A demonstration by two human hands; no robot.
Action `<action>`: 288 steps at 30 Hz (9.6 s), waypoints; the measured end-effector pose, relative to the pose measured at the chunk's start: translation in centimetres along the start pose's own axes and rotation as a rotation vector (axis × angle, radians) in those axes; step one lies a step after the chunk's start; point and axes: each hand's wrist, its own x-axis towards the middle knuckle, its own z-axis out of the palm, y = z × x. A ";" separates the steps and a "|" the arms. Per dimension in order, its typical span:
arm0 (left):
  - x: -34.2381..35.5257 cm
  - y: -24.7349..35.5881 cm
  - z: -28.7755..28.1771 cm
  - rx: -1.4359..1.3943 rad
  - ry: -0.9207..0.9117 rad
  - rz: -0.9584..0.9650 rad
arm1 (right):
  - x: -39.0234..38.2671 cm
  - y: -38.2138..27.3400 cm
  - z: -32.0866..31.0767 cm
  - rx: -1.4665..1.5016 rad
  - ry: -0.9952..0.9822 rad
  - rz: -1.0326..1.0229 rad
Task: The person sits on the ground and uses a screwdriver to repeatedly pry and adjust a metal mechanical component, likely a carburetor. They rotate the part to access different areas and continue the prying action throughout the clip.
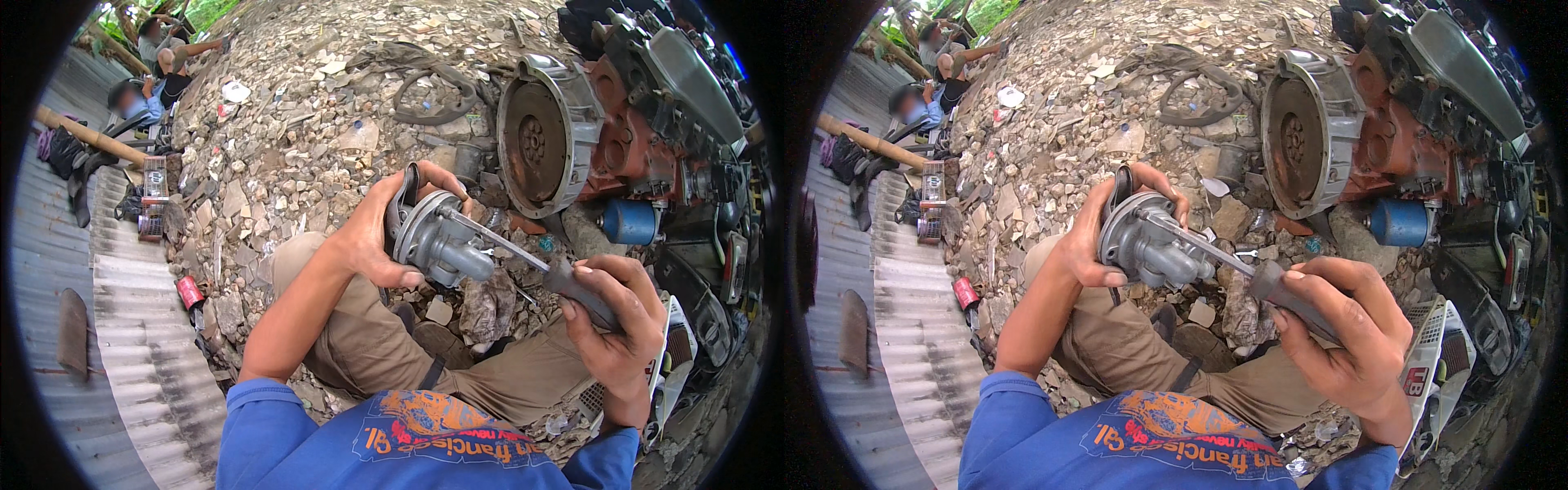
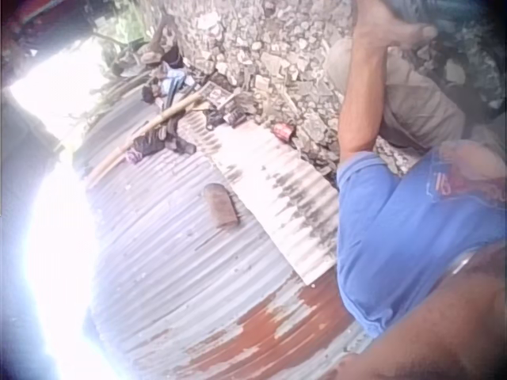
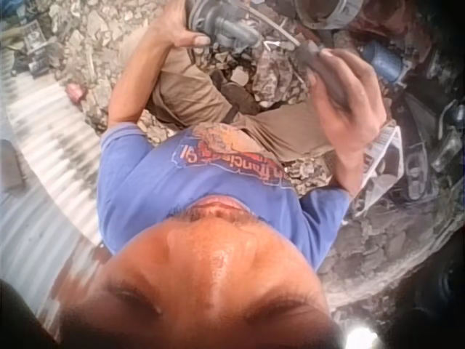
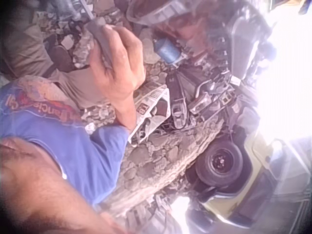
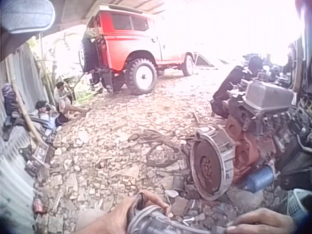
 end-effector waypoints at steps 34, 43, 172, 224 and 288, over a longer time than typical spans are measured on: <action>-0.9 -0.6 1.7 0.398 -0.088 -0.212 | -0.3 2.4 -1.9 -0.195 -0.386 -0.073; -0.7 -1.0 1.4 0.423 -0.043 -0.196 | 0.4 1.3 -1.4 0.341 -0.501 0.581; -0.9 -2.7 6.0 0.488 -0.014 -0.198 | -4.2 6.5 10.0 0.406 0.141 -0.049; -0.4 -3.1 6.3 0.530 0.003 -0.107 | -3.8 5.6 9.4 0.458 0.181 0.077; -0.5 -2.4 6.5 0.520 -0.006 -0.282 | -4.6 6.0 10.1 0.428 0.227 -0.001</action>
